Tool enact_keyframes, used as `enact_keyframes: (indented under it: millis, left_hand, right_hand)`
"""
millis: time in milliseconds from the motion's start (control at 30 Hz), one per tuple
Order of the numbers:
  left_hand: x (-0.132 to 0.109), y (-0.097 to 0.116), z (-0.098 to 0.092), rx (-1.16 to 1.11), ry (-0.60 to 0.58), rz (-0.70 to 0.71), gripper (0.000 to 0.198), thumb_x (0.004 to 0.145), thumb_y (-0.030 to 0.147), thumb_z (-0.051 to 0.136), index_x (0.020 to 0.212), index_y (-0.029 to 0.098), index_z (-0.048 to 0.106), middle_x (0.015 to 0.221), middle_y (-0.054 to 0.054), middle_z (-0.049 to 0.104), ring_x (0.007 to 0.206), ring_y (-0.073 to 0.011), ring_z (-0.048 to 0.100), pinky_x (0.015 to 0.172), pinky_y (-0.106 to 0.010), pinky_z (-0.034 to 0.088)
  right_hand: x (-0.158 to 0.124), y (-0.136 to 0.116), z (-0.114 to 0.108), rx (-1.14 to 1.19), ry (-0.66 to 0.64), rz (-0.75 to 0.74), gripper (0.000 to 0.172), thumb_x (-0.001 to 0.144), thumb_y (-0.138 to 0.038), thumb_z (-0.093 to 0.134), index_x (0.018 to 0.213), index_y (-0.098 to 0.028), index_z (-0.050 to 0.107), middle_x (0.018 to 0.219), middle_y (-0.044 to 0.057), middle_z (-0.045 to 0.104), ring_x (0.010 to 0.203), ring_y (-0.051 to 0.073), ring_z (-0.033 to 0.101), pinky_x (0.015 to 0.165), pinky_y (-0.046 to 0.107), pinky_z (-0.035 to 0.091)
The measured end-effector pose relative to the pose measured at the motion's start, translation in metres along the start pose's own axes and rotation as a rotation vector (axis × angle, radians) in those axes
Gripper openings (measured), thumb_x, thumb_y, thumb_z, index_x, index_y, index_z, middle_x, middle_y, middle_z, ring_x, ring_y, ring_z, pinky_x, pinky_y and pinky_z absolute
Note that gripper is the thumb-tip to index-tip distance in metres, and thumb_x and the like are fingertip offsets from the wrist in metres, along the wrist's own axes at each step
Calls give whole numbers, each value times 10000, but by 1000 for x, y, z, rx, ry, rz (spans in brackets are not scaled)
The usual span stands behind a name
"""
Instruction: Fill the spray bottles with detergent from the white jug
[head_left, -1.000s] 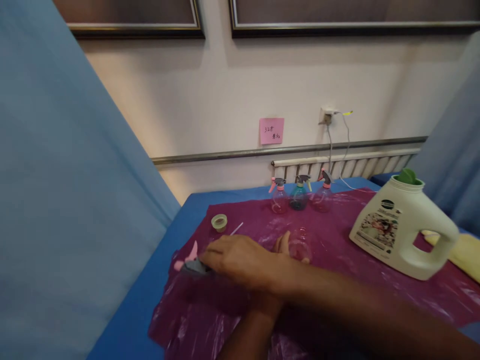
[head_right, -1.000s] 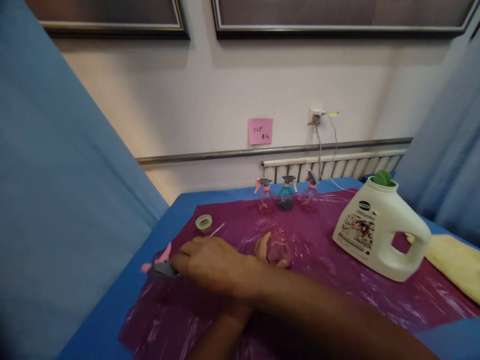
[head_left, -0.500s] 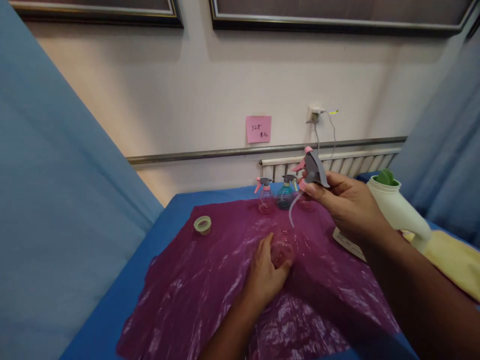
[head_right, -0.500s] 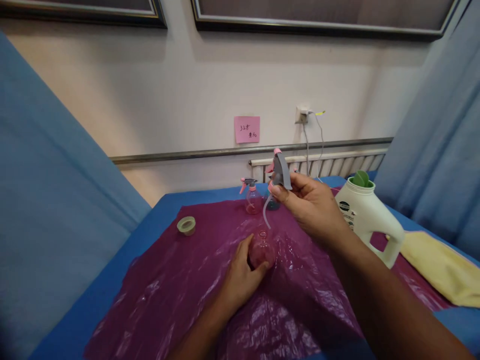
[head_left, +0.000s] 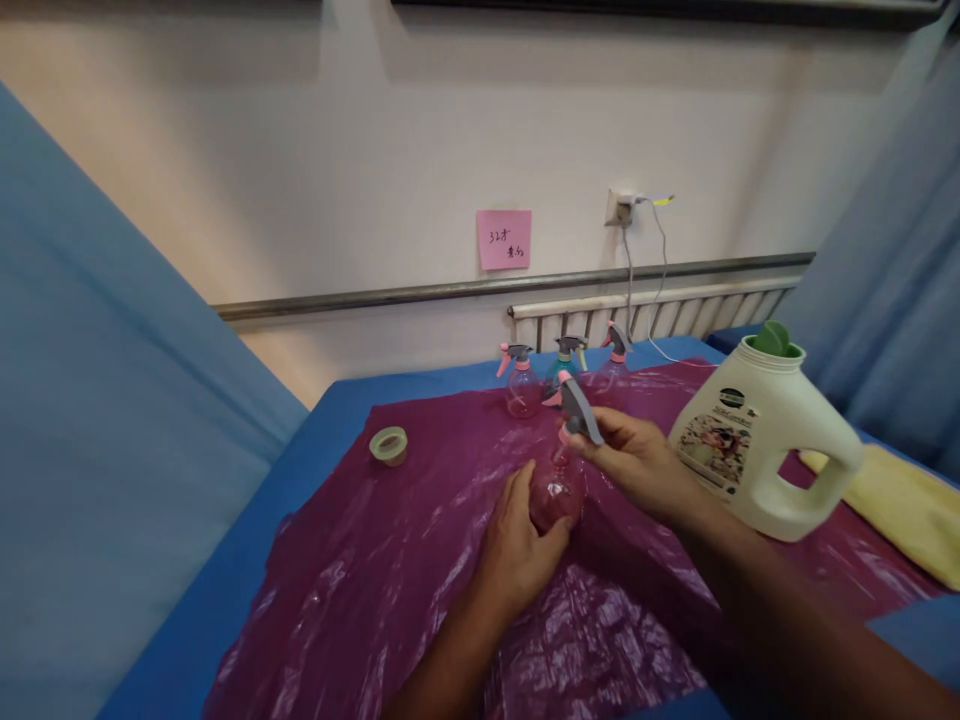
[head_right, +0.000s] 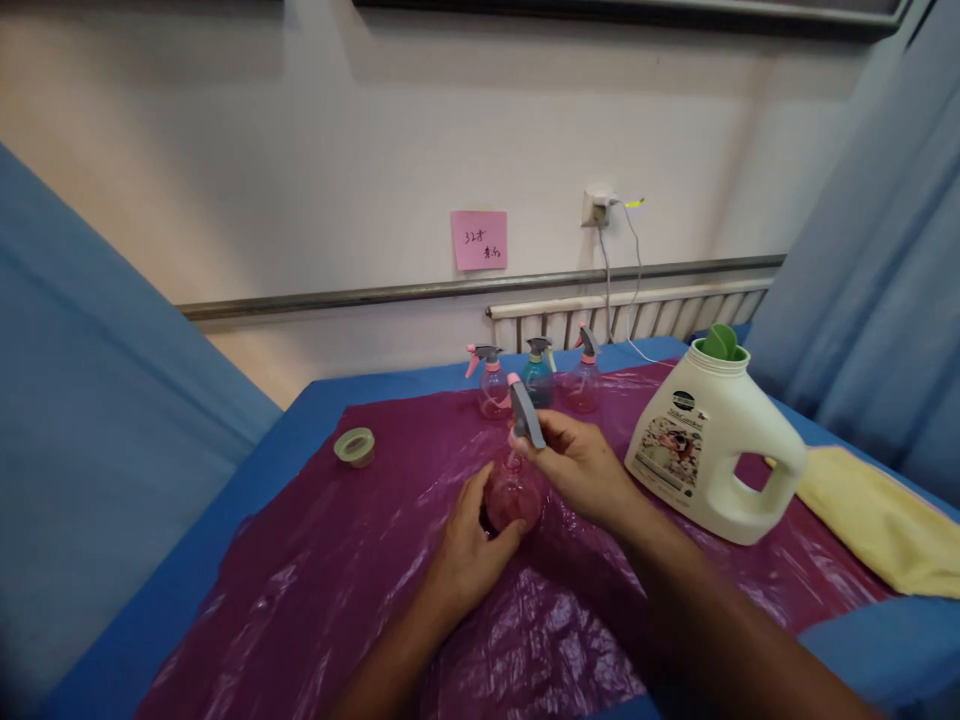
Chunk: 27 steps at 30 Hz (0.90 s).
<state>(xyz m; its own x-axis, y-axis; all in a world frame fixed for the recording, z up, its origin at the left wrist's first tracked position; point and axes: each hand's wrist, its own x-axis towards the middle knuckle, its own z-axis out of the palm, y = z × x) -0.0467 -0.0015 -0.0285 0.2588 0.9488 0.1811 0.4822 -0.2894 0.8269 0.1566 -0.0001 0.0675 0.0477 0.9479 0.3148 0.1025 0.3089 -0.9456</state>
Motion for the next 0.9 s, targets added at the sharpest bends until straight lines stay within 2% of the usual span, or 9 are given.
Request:
enact_keyframes:
  millis: [167, 467, 667, 900]
  left_hand:
    - [1, -3, 3, -29, 1, 9, 841, 874, 302, 802, 1643, 264, 464, 1705, -133, 534, 1578, -359, 510, 1320, -578, 407]
    - [1, -5, 7, -51, 19, 49, 827, 869, 268, 792, 1634, 258, 479, 1672, -114, 565, 1547, -336, 539, 1309, -532, 428]
    - [2, -3, 5, -70, -3, 52, 811, 886, 269, 786, 1636, 283, 478, 1679, -112, 559, 1545, -339, 542, 1308, -548, 429]
    - [-1, 6, 1, -52, 4, 25, 788, 862, 296, 814, 1597, 294, 529, 1632, -114, 606, 1506, -355, 576, 1284, -562, 448]
  right_hand:
    - [-10, 28, 5, -48, -83, -16, 290, 974, -499, 782, 1090, -236, 819, 1003, 20, 798, 934, 219, 716, 909, 360, 583]
    - [-14, 30, 7, -162, -136, -108, 269, 1065, -440, 676, 1181, -232, 801, 1017, 13, 778, 933, 207, 697, 874, 323, 564]
    - [-17, 33, 10, -181, -105, -103, 324, 1060, -444, 674, 1291, -247, 788, 1083, 37, 814, 1017, 255, 746, 903, 348, 591]
    - [-27, 43, 16, -231, 10, -107, 314, 1041, -445, 701, 1280, -269, 802, 1191, 47, 834, 1098, 276, 763, 991, 389, 587]
